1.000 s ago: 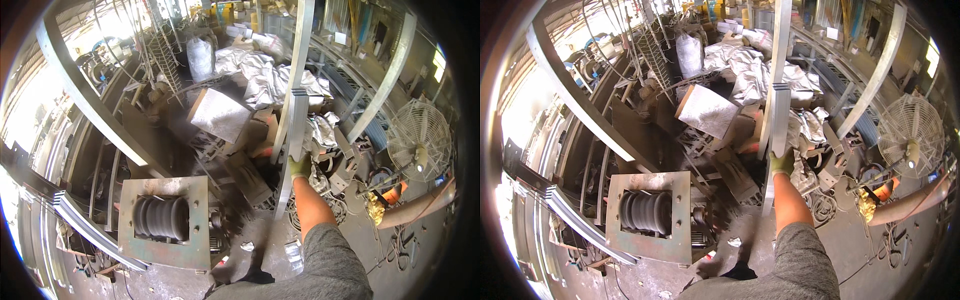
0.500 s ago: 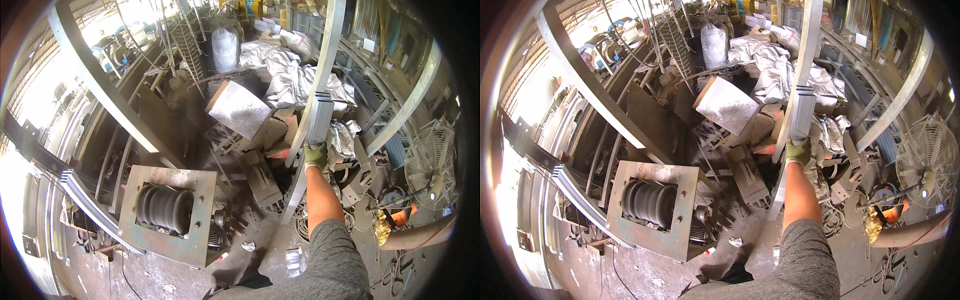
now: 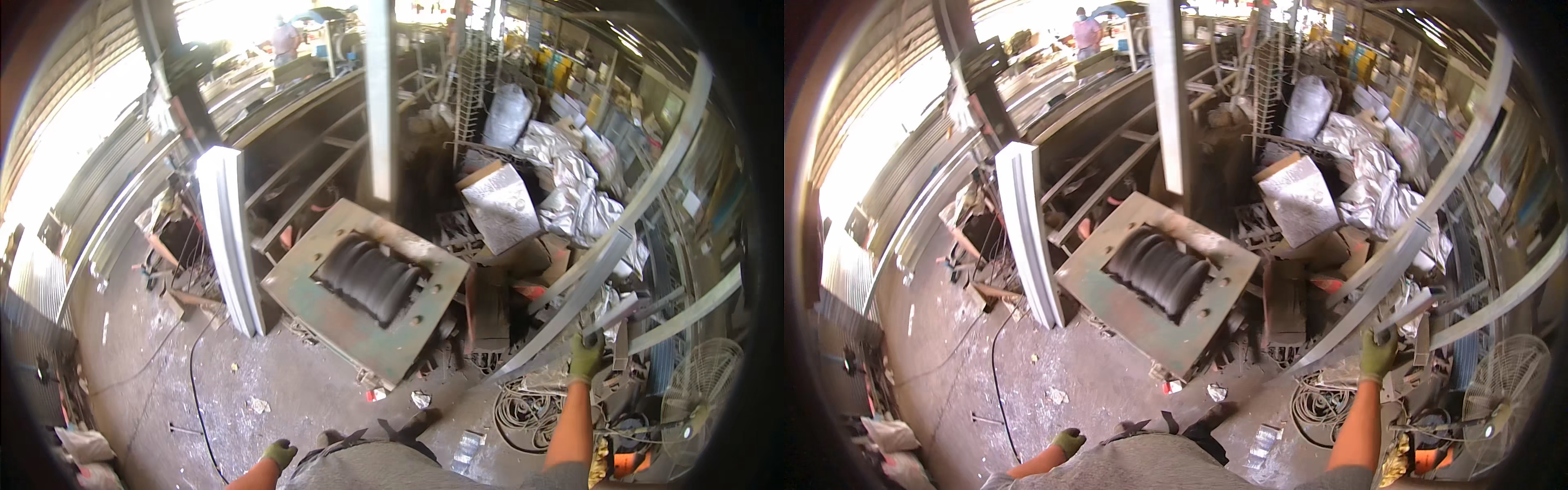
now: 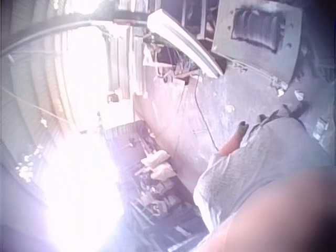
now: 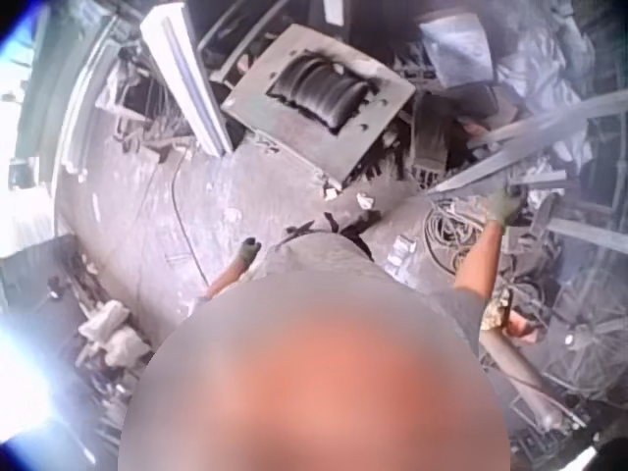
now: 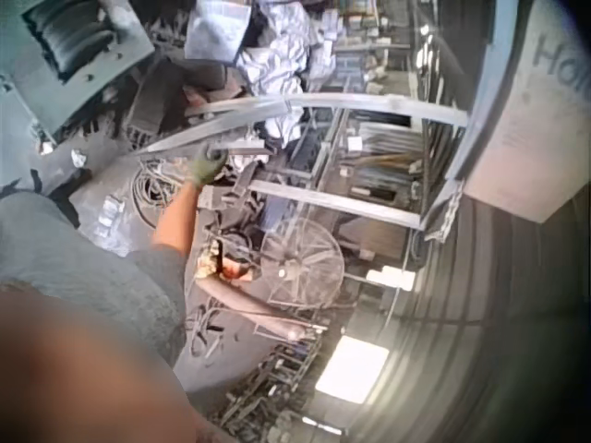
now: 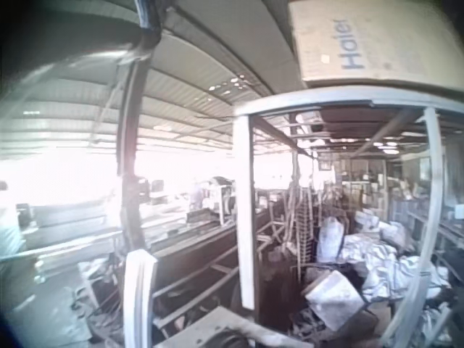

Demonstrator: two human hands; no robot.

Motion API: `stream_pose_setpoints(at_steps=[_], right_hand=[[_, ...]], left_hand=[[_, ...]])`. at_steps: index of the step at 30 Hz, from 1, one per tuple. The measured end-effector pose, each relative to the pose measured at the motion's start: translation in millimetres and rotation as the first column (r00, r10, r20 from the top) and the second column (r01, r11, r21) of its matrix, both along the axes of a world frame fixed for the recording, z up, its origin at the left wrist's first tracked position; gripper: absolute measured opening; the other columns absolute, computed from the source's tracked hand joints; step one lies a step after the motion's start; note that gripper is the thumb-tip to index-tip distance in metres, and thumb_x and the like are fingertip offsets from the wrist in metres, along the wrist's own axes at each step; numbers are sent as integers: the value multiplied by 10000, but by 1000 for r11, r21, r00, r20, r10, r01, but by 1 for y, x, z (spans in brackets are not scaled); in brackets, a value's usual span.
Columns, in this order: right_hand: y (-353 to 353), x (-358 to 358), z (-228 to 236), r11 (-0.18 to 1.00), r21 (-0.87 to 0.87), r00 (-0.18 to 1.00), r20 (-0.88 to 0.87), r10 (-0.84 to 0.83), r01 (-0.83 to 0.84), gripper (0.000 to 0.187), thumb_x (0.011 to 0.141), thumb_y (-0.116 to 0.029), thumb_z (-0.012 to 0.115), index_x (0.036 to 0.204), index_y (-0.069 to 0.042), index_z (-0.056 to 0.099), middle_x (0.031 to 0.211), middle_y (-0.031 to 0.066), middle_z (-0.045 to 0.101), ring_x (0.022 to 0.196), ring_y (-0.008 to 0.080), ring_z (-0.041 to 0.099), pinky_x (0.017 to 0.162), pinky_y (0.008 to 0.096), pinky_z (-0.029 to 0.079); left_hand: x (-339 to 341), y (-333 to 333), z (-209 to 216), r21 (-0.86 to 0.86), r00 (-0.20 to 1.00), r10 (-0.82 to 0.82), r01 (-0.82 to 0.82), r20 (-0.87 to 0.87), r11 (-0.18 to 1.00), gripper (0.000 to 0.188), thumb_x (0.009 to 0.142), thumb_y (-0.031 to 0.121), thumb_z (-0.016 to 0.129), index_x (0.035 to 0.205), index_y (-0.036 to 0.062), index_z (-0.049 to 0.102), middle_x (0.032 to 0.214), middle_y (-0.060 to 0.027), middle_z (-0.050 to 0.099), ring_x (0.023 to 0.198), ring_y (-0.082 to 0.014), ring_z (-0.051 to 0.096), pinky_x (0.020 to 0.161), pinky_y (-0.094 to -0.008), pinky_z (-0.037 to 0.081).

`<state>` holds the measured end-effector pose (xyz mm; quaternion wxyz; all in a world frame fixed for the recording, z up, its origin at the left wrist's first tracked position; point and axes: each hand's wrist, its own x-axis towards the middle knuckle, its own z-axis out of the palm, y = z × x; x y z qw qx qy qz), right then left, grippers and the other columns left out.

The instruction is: The person repeatedly picks up long metal sheets and feeds them into a roller machine, then stacks the processed sheets nearby. The cycle of picking, feeding, and stacking continues throughout the clip.

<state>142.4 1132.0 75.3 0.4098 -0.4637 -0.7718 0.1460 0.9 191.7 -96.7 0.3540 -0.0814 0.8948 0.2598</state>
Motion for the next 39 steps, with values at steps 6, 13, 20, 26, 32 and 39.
stream_pose_setpoints(at_steps=[6, 13, 20, 26, 32, 39], right_hand=[[-194, -7, 88, 929, -57, 904, -258, 340, -366, 548, 1020, -180, 836, 1498, -3, 634, 1244, 76, 734, 1070, 174, 684, 1012, 386, 571], [-426, -142, 134, 795, -199, 797, -360, 484, -573, 453, 1070, -319, 772, 1340, 45, 751, 1209, 78, 784, 1078, 207, 706, 992, 376, 572], [-558, -253, 145, 448, -566, 697, -684, 212, -692, 533, 1054, -428, 751, 1376, -4, 777, 1315, 84, 768, 1212, 222, 700, 1120, 382, 541], [-607, -307, 87, 103, -684, 689, -700, 187, -722, 883, 979, -692, 811, 1644, -167, 559, 1482, 75, 648, 1310, 282, 652, 1051, 475, 578], [-721, -296, 9, 64, -825, 781, -504, 367, -562, 815, 1019, -706, 766, 1573, -122, 638, 1427, 31, 725, 1250, 200, 668, 1116, 394, 526], [-678, -359, -24, 187, -844, 842, -429, 327, -502, 789, 1074, -665, 704, 1502, -2, 714, 1473, 123, 759, 1368, 243, 666, 1194, 387, 468]], left_hand=[[-37, -35, 23, 70, 983, -156, 163, -95, 984, 812, 985, 552, 766, 1595, 35, 625, 1560, -260, 688, 1454, -451, 651, 1248, -505, 506], [-78, -91, 81, 98, 818, -329, 419, -471, 903, 1050, 859, 573, 937, 1669, 47, 527, 1694, -241, 563, 1606, -419, 492, 1319, -516, 427], [-71, -196, 77, 225, 837, -182, 338, -517, 914, 804, 892, 407, 924, 1574, 120, 611, 1376, -229, 778, 1146, -419, 804, 994, -502, 650], [-49, -230, 109, 53, 655, -230, 383, -719, 922, 374, 891, 231, 839, 1260, 191, 797, 1195, -134, 842, 1035, -399, 810, 879, -528, 647], [-60, -167, 174, -34, 689, -293, 363, -663, 931, 427, 942, 247, 800, 1360, 181, 747, 1189, -121, 830, 1051, -402, 790, 916, -534, 624], [-26, -249, 175, 5, 870, -383, 405, -311, 914, 750, 899, 377, 876, 1511, 33, 610, 1357, -271, 764, 1214, -534, 725, 1038, -599, 595]])
